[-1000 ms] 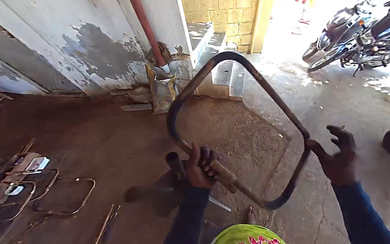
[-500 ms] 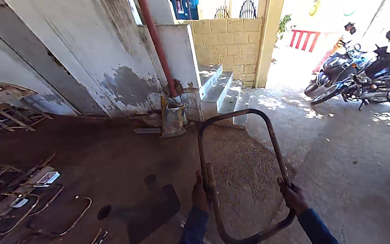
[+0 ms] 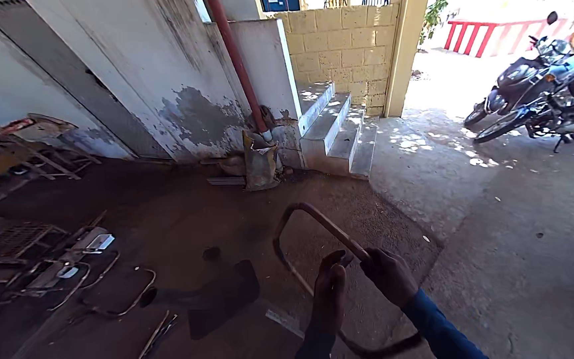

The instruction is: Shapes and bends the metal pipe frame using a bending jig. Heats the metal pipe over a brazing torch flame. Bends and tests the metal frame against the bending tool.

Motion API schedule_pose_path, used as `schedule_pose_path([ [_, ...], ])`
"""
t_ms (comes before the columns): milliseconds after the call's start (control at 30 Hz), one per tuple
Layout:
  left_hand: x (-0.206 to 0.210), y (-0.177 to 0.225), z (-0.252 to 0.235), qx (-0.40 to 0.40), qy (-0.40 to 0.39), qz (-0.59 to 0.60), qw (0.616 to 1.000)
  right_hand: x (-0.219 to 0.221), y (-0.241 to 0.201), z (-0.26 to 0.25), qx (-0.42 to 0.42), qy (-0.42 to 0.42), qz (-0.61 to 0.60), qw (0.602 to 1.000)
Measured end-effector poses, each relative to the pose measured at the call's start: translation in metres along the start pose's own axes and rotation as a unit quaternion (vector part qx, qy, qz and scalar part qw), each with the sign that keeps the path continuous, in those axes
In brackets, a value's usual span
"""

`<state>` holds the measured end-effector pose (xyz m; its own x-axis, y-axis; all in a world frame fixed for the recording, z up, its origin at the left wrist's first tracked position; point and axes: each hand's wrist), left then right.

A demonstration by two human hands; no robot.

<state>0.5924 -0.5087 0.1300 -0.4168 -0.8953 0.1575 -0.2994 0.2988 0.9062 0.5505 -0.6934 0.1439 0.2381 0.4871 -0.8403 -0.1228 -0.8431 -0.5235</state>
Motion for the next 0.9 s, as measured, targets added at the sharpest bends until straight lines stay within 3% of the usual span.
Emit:
schedule_pose_path([
  [67, -0.028, 0.022, 0.015, 0.117, 0.055, -0.142, 0.981, -0.002, 0.013, -0.004, -0.063, 0.011, -0.009, 0.998],
  [133, -0.061, 0.045, 0.035, 0.189, 0.169, -0.227, 0.940, -0.022, 0.030, -0.013, -0.104, 0.002, -0.066, 0.992],
  [233, -0.112, 0.050, 0.065, 0.162, 0.304, -0.256, 0.903, -0.076, 0.044, -0.036, -0.133, -0.023, -0.152, 0.979],
  [300, -0.146, 0.027, 0.085, 0.097, 0.307, -0.206, 0.924, -0.113, 0.042, -0.053, -0.161, -0.053, -0.173, 0.970],
  [433, -0.164, 0.021, 0.109, 0.013, 0.158, -0.012, 0.987, -0.149, 0.013, -0.092, -0.259, -0.132, -0.140, 0.947],
  [500, -0.150, 0.039, 0.111, -0.038, 0.161, 0.108, 0.980, -0.141, -0.013, -0.115, -0.322, -0.120, -0.032, 0.939],
  [600, -0.122, 0.047, 0.122, -0.116, 0.312, 0.231, 0.914, -0.102, -0.062, -0.145, -0.406, -0.010, 0.171, 0.898],
  [667, -0.123, 0.048, 0.128, -0.105, 0.382, 0.264, 0.880, -0.075, -0.099, -0.163, -0.442, 0.067, 0.240, 0.861],
  [733, -0.132, 0.048, 0.130, -0.079, 0.414, 0.263, 0.868, -0.056, -0.134, -0.182, -0.483, 0.113, 0.291, 0.818],
  [800, -0.132, 0.050, 0.125, -0.051, 0.427, 0.265, 0.863, -0.034, -0.160, -0.207, -0.523, 0.093, 0.290, 0.796],
  [900, -0.123, 0.044, 0.108, -0.031, 0.466, 0.289, 0.836, 0.015, -0.181, -0.255, -0.530, -0.006, 0.242, 0.812],
])
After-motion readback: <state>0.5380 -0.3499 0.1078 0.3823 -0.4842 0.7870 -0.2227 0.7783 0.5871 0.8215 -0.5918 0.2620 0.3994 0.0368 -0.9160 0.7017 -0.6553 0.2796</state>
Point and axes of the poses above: each hand's wrist, its own z-axis away from the middle knuckle, its own x-axis out of the palm, y = z × x, and after that the axes turned 13 degrees about z, right-handed
